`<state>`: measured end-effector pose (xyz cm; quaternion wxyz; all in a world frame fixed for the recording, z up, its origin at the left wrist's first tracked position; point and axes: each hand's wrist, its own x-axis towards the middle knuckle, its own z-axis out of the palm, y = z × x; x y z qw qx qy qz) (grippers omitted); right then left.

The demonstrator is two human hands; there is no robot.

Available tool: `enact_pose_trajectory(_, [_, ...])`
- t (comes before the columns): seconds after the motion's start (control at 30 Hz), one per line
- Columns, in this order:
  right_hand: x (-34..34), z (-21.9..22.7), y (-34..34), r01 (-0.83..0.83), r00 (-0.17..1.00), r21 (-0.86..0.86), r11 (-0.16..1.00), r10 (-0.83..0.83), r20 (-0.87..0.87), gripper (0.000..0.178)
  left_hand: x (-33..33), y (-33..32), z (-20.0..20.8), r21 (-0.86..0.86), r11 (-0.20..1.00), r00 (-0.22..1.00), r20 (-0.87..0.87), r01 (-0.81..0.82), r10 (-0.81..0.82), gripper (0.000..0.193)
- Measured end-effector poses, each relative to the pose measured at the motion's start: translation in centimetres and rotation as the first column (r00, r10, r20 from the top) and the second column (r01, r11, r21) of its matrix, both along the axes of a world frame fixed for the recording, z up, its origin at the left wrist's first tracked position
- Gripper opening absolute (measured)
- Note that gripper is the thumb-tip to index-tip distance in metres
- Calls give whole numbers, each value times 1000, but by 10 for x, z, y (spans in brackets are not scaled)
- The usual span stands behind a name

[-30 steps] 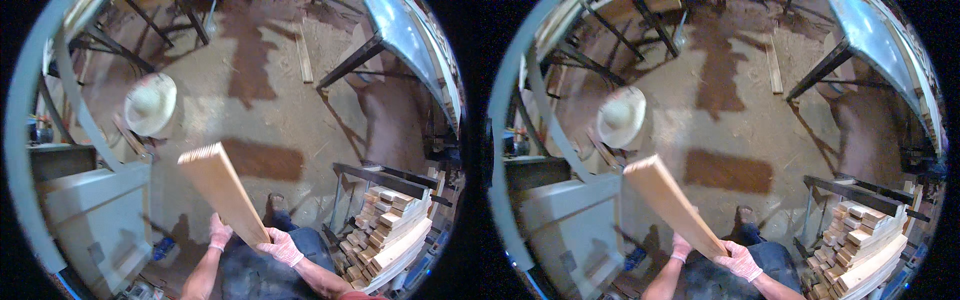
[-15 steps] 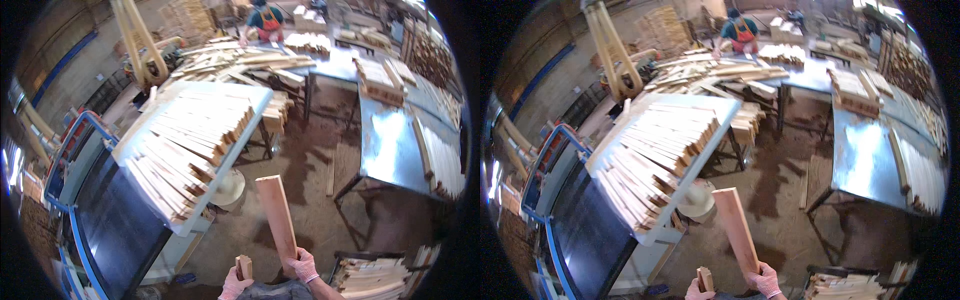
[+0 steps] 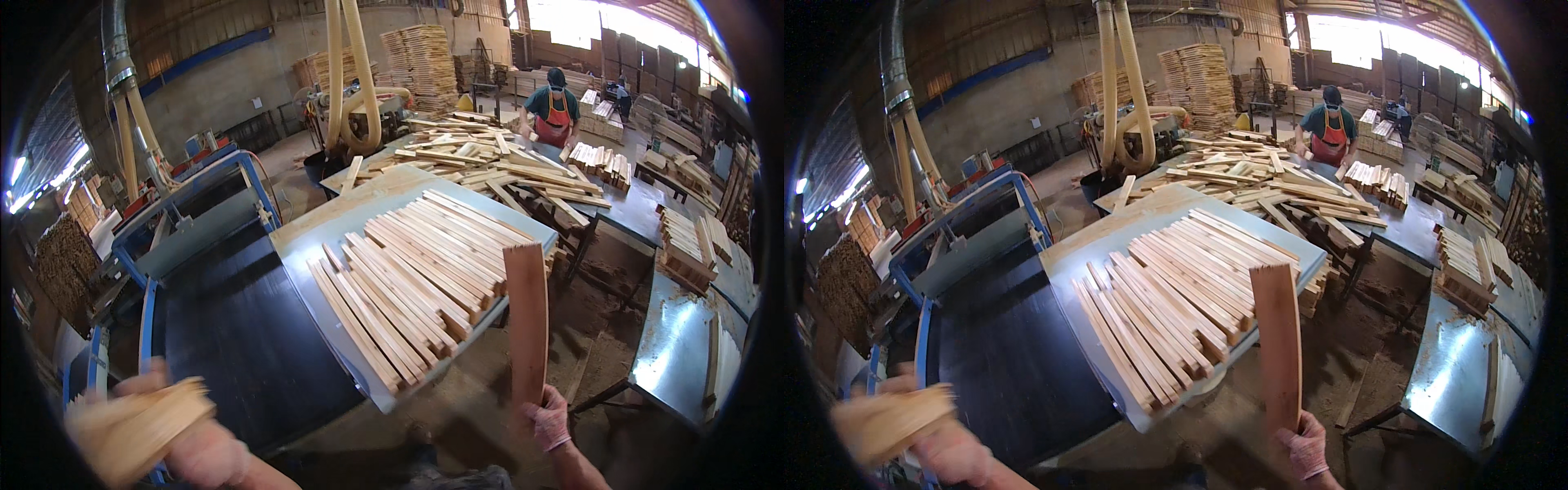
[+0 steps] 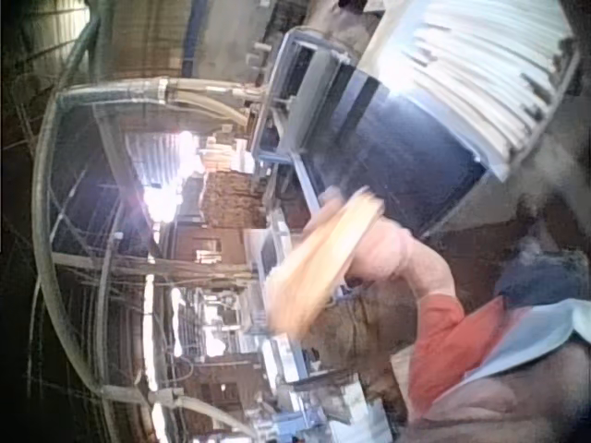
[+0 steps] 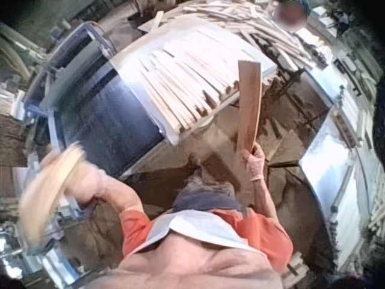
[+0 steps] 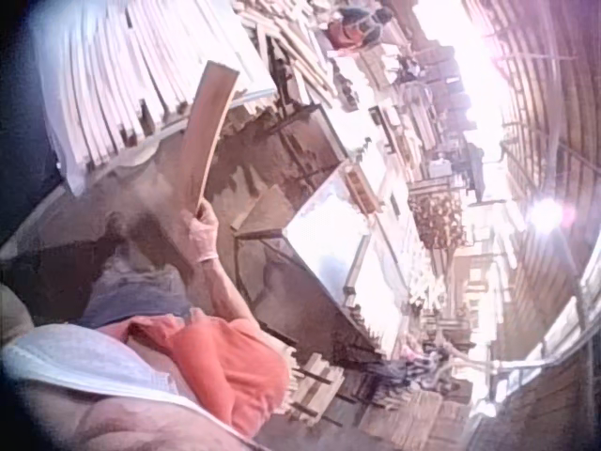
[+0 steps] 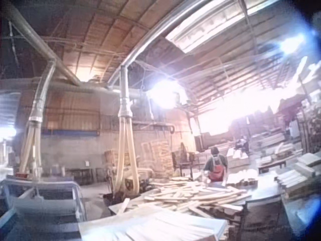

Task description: The person gathers loose wooden planks from a metal table and stacks them into neat piles. They then lift the stacks and place them onto a conveyor belt system. The process is repeated continuously with new batches of planks.

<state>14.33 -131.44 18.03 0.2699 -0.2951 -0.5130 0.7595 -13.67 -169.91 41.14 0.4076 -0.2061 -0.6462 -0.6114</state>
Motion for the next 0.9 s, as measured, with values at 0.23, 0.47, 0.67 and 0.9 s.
enact_pose_trajectory(0.23, [-117,71,16,84,996,142,986,-80,-30,47,-275,-11,203,19,896,825,-382,-444,417,117])
enact_pose_trajectory(0.47, [-175,85,8,101,995,89,991,-99,-31,49,-403,72,265,-421,897,989,-112,-133,94,141])
enact_pose_trajectory(0.67, [-218,79,-3,-47,999,-7,999,47,-6,51,-395,47,121,-158,905,901,255,396,-350,53])
enact_pose_trajectory(0.9, [-251,85,8,-395,918,-131,909,396,-22,51,-313,18,-46,134,820,675,504,556,-540,47])
